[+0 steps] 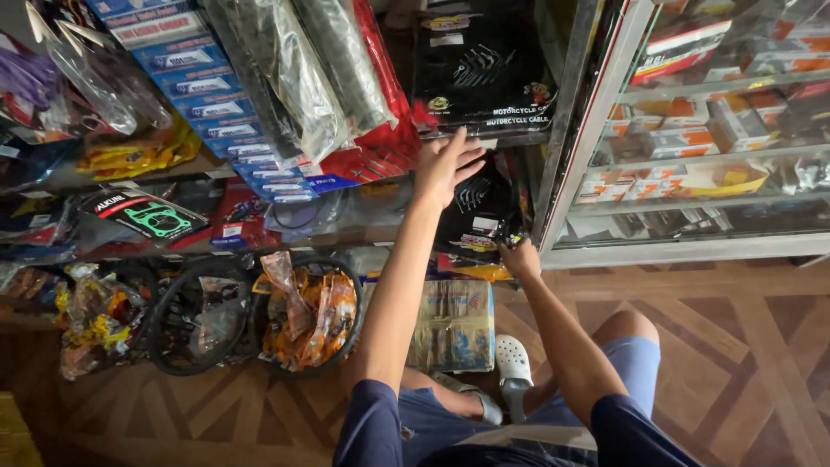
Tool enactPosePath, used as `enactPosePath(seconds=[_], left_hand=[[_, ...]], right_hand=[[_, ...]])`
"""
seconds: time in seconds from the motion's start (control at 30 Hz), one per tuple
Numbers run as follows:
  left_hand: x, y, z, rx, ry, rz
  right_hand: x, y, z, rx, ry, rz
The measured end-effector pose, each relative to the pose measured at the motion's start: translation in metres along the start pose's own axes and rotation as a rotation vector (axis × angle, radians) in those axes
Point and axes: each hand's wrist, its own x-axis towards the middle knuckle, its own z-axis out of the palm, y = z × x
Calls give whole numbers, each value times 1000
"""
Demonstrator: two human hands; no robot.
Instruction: The person sits on the floor in a parts store and repeatedly wipes the plastic packaging of motorcycle cables with a cloth. They pick up several different packages, wipe them, and place them back on the shelf.
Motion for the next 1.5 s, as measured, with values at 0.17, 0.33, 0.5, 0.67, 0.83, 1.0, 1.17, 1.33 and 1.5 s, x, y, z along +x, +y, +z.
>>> enactPosePath(seconds=[0.17,0.33,0.5,0.67,0.83,1.0,1.17,1.33,1.5], left_hand=[[12,-1,10,-7,-46,6],[-26,-1,7,-5,-45,34],[-83,-51,-40,-82,180,-46],[-114,-167,-126,-166,400,-373],[-177,-239,-157,-475,509,-550],[-250,-291,-185,-589,305,-682],[-284,-289,-211,-608,286,-738],[-293,-282,-232,-627,410,-711],[-298,-250,-214,-643,277,-529]], right_hand=[[7,-5,10,41,-18,160],[18,-8,21,42,44,232],[17,-28,7,296,-81,191],[39,-20,25,320,-88,258],[-17,-71,-11,23,-33,270],[11,-44,24,-66,-60,206],[8,-49,12,462,-164,262],[4,-52,1,1042,-163,396],[-32,-83,-38,1248,-362,377]])
